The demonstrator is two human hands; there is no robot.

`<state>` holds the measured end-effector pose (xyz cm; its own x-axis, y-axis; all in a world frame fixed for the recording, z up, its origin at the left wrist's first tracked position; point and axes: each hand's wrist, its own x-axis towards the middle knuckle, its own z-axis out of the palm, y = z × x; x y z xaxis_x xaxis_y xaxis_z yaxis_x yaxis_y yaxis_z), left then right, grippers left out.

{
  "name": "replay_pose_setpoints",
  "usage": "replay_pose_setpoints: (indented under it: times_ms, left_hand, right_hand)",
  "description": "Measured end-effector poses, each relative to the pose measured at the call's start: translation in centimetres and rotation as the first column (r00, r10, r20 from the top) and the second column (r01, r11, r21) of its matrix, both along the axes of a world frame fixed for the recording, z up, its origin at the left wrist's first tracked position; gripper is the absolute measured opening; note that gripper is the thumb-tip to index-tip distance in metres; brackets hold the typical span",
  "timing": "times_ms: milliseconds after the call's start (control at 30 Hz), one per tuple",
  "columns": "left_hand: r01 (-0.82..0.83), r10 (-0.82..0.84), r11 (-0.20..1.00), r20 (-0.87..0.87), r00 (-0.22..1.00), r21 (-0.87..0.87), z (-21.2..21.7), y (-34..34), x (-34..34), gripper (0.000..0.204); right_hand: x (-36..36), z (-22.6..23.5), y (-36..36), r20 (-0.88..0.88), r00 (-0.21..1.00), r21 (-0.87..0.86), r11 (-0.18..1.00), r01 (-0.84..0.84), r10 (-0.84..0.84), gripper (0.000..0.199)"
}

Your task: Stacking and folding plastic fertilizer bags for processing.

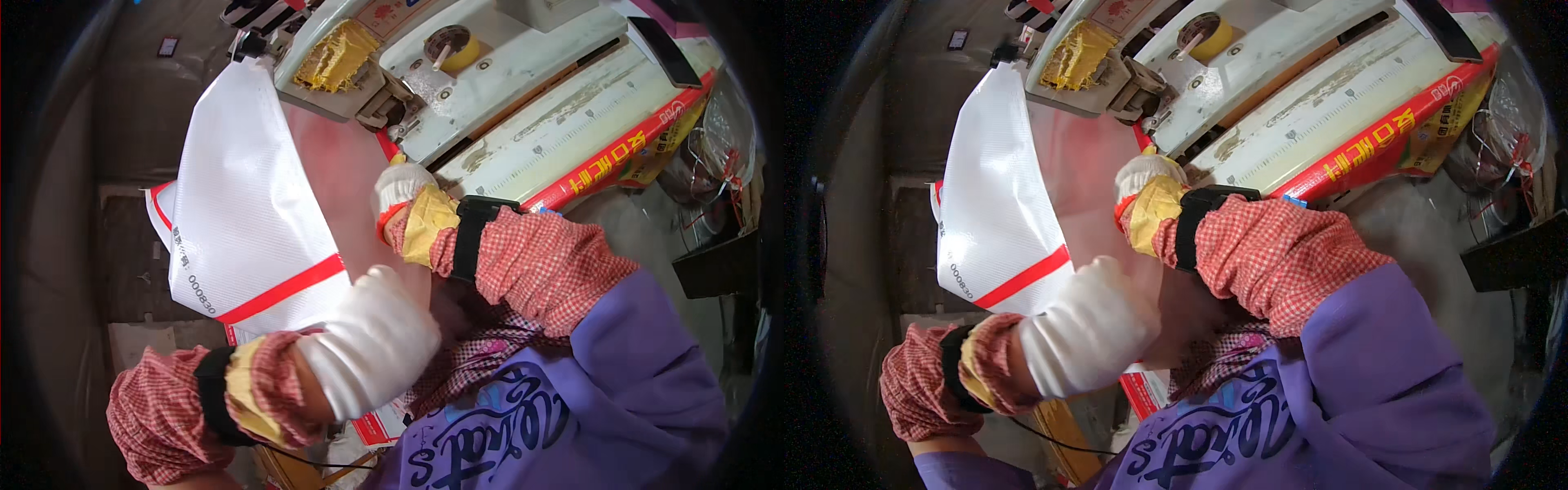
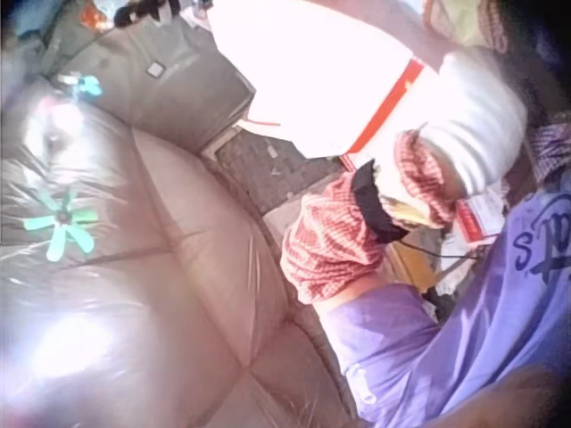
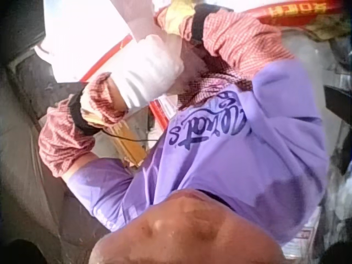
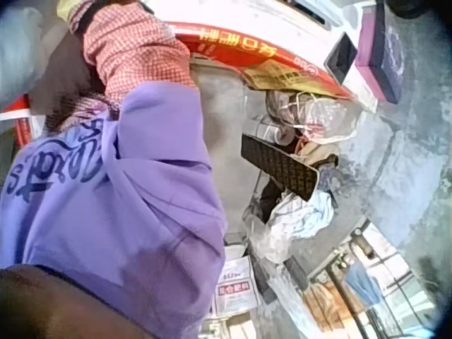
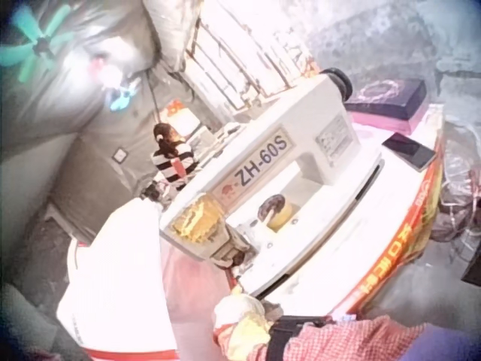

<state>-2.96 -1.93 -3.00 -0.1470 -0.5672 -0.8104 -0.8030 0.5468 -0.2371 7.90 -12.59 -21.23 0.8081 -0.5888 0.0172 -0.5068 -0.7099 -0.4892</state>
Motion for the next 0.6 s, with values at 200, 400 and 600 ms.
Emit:
replay_pose_setpoints:
  times_ms: [200, 400, 600]
  left_hand:
    - [-0.074, 0.056, 0.993, -0.182, 0.982, -0.093, -1.3, -1.9, -0.6, 0.010]
    - [0.054, -0.059, 0.998, -0.204, 0.977, -0.032, -0.6, -3.5, 1.4, 0.012]
    - [0.273, -0.203, 0.888, 0.217, 0.955, -0.370, 8.9, -8.3, 9.4, 0.008]
  right_hand:
    - [-0.1, -1.3, -0.7, 0.025, 1.000, 0.076, 0.997, -0.002, 0.000, 0.023]
    - [-0.7, -3.3, -1.6, 0.052, 0.999, 0.083, 0.997, 0.001, -0.005, 0.021]
    - [-6.5, -9.9, 2.9, 0.130, 0.991, -0.120, 0.993, 0.008, 0.008, 0.027]
